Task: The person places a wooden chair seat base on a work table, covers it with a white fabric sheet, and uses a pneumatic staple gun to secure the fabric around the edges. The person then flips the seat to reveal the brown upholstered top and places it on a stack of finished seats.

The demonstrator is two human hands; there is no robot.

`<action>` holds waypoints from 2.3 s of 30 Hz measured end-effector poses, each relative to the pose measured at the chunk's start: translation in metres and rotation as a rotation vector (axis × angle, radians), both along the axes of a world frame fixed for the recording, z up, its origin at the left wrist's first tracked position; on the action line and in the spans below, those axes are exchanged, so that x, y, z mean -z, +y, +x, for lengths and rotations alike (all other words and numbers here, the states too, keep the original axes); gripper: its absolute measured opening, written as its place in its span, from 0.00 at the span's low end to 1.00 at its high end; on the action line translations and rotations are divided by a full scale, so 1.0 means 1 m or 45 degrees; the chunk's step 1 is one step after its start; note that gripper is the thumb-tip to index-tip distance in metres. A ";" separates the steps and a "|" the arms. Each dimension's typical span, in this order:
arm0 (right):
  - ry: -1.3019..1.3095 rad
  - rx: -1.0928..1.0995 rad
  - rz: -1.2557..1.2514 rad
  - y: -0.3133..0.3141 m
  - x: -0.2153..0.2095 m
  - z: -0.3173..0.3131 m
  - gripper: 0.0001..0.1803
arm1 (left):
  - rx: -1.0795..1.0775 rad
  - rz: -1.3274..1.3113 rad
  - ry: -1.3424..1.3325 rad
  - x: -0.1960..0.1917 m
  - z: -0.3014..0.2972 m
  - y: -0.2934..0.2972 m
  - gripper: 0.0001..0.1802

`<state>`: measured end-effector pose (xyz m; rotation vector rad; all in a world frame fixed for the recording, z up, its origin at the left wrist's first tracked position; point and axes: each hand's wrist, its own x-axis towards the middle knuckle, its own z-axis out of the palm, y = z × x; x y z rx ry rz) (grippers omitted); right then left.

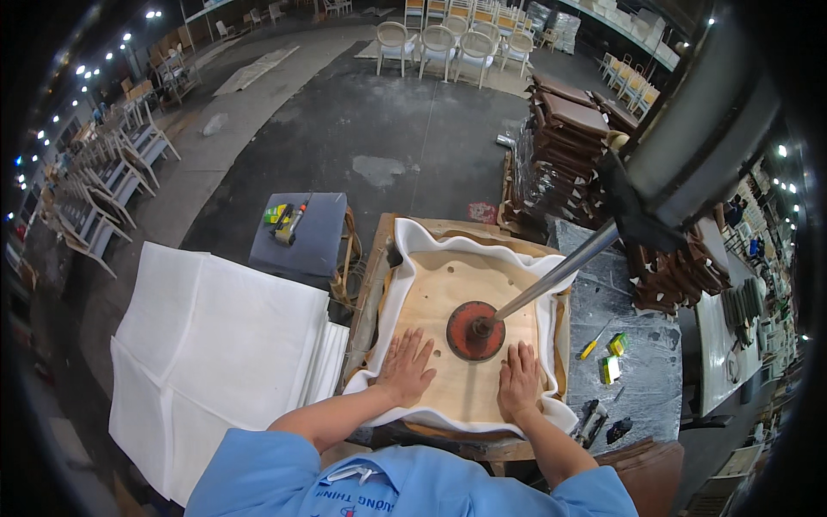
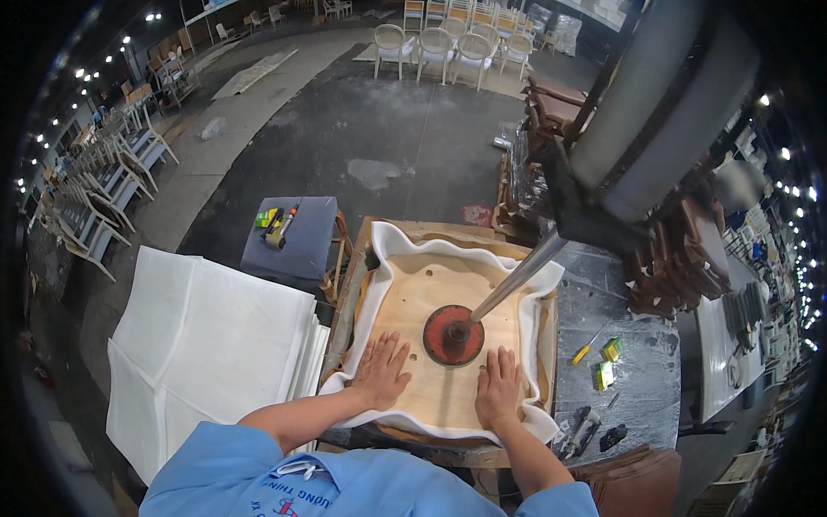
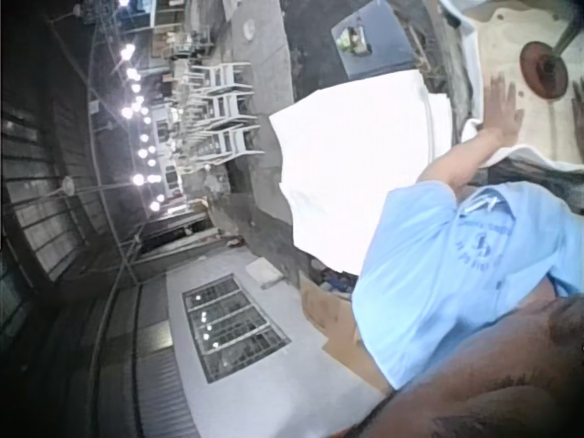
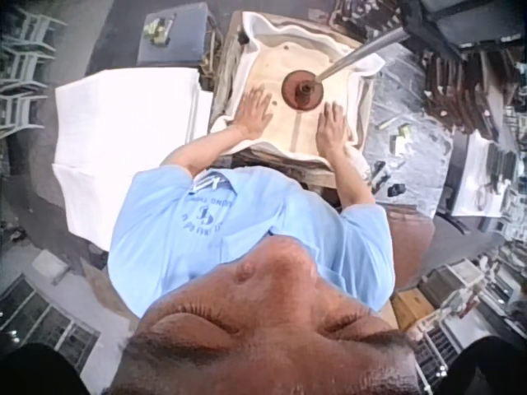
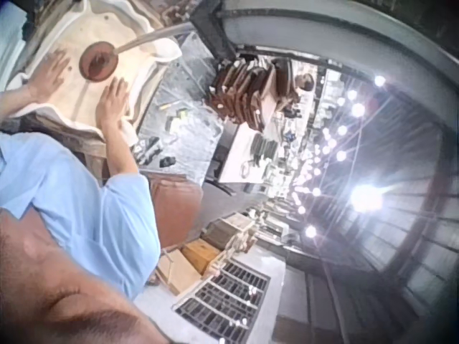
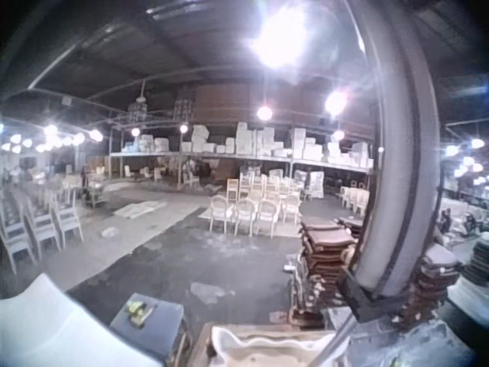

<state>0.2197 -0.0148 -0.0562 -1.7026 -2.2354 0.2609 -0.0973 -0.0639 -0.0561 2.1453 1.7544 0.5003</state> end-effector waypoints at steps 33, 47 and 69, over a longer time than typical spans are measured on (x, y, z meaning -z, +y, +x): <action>0.334 -0.338 -0.152 0.176 0.024 -0.015 0.30 | -0.014 0.287 -0.019 0.028 -0.017 0.149 0.33; 0.088 -0.103 -0.041 0.017 -0.006 -0.004 0.27 | 0.031 -0.063 -0.230 -0.006 -0.038 0.061 0.27; 2.042 1.114 -1.743 -0.164 -0.025 -0.027 0.31 | -1.472 -0.730 -2.370 -0.012 -0.050 -0.142 0.11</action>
